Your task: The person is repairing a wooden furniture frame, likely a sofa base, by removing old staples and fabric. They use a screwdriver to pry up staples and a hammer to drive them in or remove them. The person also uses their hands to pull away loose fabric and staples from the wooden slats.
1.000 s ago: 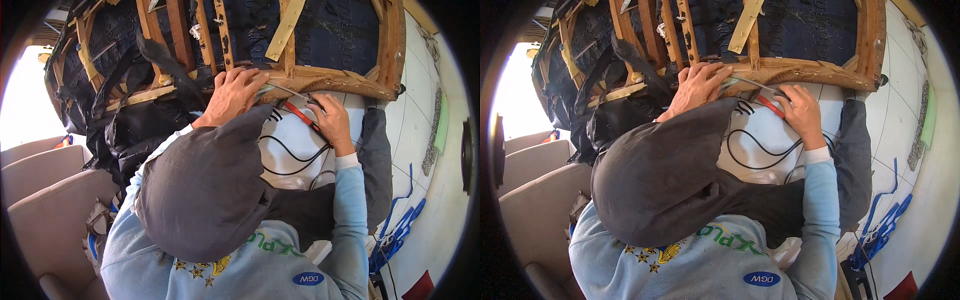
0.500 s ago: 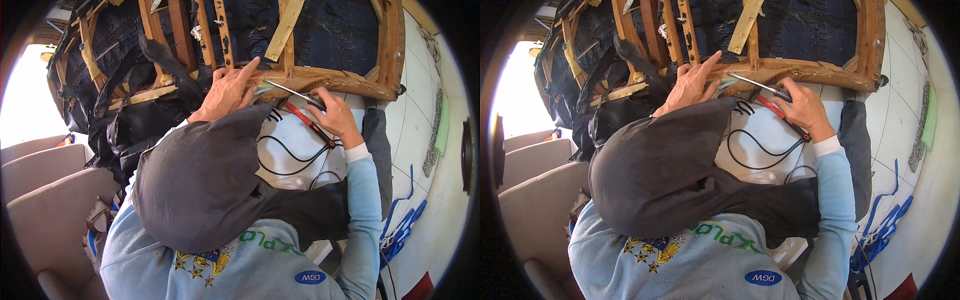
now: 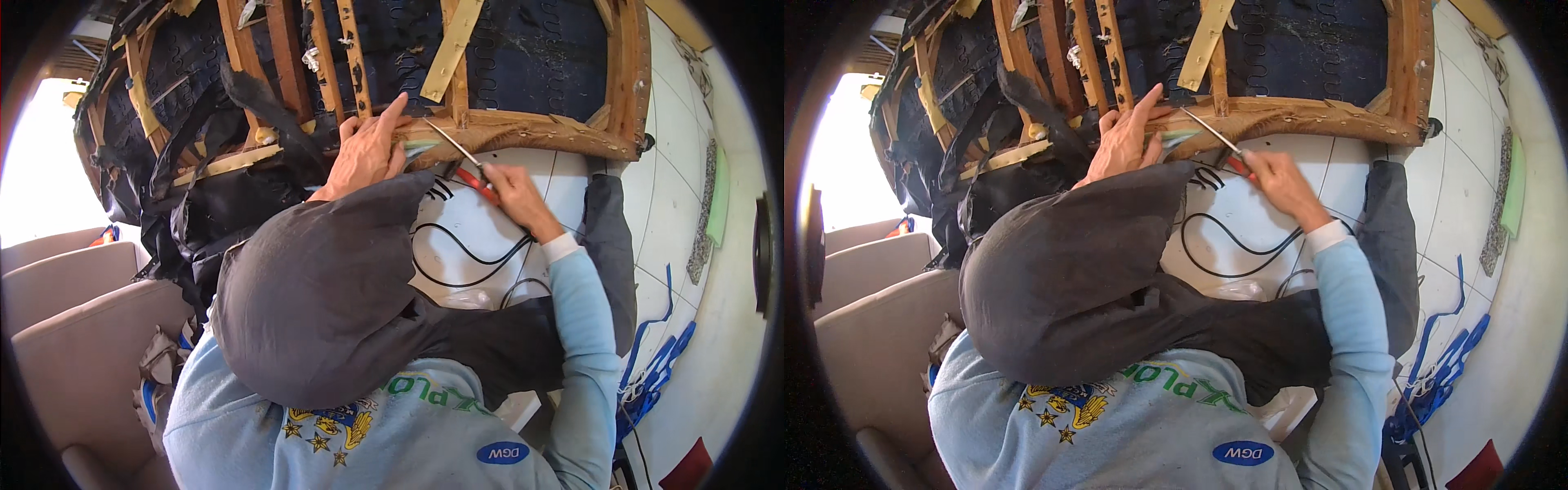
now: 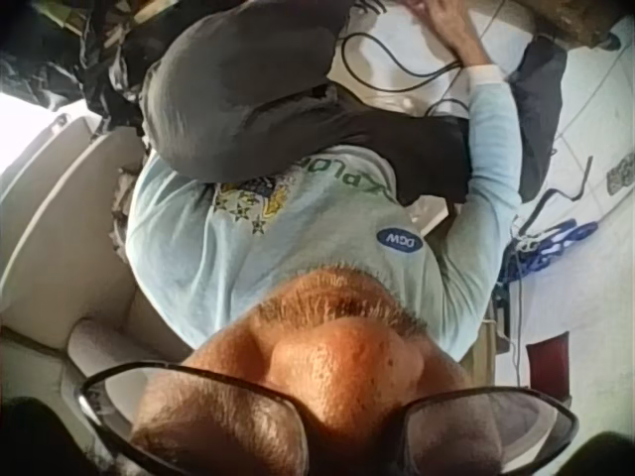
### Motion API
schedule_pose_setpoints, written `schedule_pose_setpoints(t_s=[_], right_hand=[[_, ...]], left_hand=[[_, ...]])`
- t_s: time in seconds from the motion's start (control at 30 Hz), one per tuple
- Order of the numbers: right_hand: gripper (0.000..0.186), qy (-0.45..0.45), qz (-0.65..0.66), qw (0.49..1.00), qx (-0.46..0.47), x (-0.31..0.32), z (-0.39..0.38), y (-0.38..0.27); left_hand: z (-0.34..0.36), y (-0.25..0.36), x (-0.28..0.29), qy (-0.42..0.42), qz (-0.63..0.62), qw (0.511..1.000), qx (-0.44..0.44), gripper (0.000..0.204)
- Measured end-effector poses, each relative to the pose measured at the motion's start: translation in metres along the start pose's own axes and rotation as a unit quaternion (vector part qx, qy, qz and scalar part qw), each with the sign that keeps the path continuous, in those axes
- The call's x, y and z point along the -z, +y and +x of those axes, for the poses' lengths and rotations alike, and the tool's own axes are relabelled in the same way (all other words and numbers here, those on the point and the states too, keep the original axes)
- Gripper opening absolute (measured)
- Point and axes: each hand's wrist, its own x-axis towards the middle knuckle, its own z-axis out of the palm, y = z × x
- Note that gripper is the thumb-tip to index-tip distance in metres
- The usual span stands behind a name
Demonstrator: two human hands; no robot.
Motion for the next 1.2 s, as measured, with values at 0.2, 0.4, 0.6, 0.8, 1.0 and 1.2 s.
schedule_pose_setpoints(t_s=[0.2, 0.4, 0.6, 0.8, 1.0, 1.2], right_hand=[[0.056, 0.043, 0.303, 0.948, -0.092, -0.039, -0.002, -0.021], [0.036, 0.107, 0.078, 0.991, 0.026, -0.052, -0.013, -0.043], [0.023, 0.218, 0.016, 0.975, 0.051, -0.065, -0.038, -0.064], [0.033, 0.11, 0.199, 0.969, -0.093, -0.11, -0.057, -0.03], [0.03, 0.183, 0.053, 0.979, -0.075, -0.134, -0.056, -0.051], [0.029, 0.148, 0.153, 0.972, -0.102, -0.162, -0.046, -0.036]], left_hand=[[0.001, 0.009, 0.007, 0.053, -0.108, 0.988, 0.095, 0.06], [0.037, -0.002, 0.015, -0.06, -0.424, 0.864, 0.266, 0.044], [0.056, -0.025, 0.024, 0.221, -0.445, 0.847, 0.189, 0.035], [-0.002, -0.026, 0.013, 0.135, 0.094, 0.985, 0.045, 0.066], [-0.038, -0.027, -0.023, 0.086, 0.105, 0.984, 0.113, 0.097], [-0.028, -0.027, -0.043, 0.112, 0.119, 0.975, 0.152, 0.139]])
